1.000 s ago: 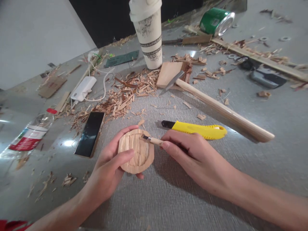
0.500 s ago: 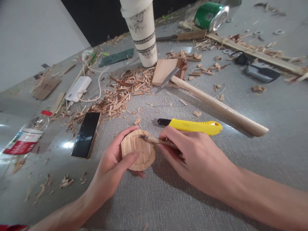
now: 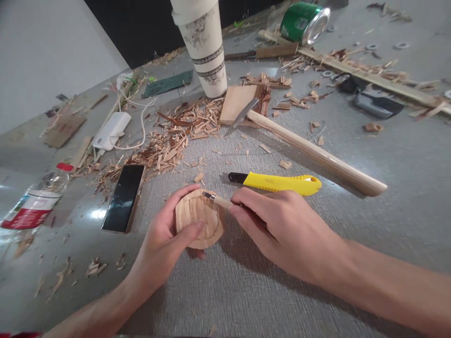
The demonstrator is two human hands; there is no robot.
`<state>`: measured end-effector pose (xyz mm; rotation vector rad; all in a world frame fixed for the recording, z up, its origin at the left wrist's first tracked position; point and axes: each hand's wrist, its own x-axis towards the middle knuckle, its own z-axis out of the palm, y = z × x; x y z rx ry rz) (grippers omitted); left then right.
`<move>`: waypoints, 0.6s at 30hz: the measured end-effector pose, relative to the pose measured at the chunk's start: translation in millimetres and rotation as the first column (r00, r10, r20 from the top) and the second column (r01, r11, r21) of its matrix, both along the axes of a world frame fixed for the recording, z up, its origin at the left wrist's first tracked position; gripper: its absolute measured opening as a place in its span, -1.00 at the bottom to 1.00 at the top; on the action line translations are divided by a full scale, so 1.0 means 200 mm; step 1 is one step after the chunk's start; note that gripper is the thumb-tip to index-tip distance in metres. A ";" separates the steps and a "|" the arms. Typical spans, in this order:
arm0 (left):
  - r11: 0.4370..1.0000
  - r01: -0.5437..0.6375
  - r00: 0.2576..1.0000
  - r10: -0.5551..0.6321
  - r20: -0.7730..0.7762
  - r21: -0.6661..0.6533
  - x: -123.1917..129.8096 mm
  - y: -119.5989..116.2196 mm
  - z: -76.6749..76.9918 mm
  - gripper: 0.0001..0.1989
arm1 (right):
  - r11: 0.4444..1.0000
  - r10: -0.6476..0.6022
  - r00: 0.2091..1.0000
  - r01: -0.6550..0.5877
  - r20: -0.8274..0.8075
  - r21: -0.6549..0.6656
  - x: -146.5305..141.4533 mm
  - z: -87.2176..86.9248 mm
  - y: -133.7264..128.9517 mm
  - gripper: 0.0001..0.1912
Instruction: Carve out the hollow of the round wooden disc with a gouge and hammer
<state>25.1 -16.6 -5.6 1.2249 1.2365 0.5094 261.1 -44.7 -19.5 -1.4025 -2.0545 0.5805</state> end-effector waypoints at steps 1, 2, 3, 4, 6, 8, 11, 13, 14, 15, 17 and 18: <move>0.997 0.045 0.996 -0.040 -0.077 0.059 -0.01 0.01 0.00 -0.32 | 1.000 -0.007 1.000 0.006 -0.020 -0.026 0.00 0.00 0.00 -0.82; 0.986 0.104 0.982 -0.081 -0.171 0.128 -0.02 0.02 -0.01 -0.31 | 0.998 -0.019 0.999 0.016 -0.046 -0.059 0.00 0.01 0.00 -0.84; 0.966 0.171 0.954 -0.113 -0.276 0.196 -0.04 0.03 -0.01 -0.32 | 0.995 -0.035 0.997 0.028 -0.071 -0.092 -0.01 0.01 0.00 -0.87; 0.939 0.238 0.916 -0.132 -0.380 0.248 -0.04 0.04 0.00 -0.37 | 0.992 -0.050 0.995 0.039 -0.091 -0.119 -0.01 0.01 0.00 -0.91; 0.892 0.346 0.816 -0.134 -0.562 0.290 -0.05 0.06 0.00 -0.50 | 0.988 -0.063 0.992 0.046 -0.110 -0.146 -0.01 0.02 0.00 -0.93; 0.851 0.444 0.681 -0.117 -0.723 0.281 -0.05 0.08 0.00 -0.60 | 0.987 -0.054 0.991 0.035 -0.120 -0.160 0.00 0.03 0.00 -0.87; 0.786 0.573 0.466 -0.080 -0.881 0.232 -0.06 0.08 0.00 -0.54 | 0.981 -0.029 0.987 -0.002 -0.157 -0.193 0.00 0.04 0.00 -0.88; 0.768 0.602 0.403 -0.058 -0.913 0.217 -0.07 0.09 0.01 -0.46 | 0.978 -0.012 0.985 -0.025 -0.174 -0.206 0.00 0.04 0.00 -0.89; 0.766 0.601 0.415 -0.055 -0.908 0.228 -0.08 0.10 0.01 -0.44 | 0.977 -0.007 0.984 -0.031 -0.179 -0.209 0.01 0.05 0.00 -0.91; 0.757 0.602 0.460 -0.071 -0.885 0.252 -0.10 0.11 0.02 -0.44 | 0.976 -0.006 0.983 -0.034 -0.182 -0.214 0.01 0.05 0.01 -0.91; 0.705 0.632 0.597 -0.177 -0.783 0.322 -0.14 0.13 0.03 -0.42 | 0.971 -0.005 0.981 -0.042 -0.195 -0.235 0.02 0.05 0.01 -0.90; 0.643 0.675 0.648 -0.283 -0.707 0.362 -0.16 0.15 0.03 -0.31 | 0.967 -0.003 0.979 -0.049 -0.205 -0.249 0.02 0.05 0.01 -0.89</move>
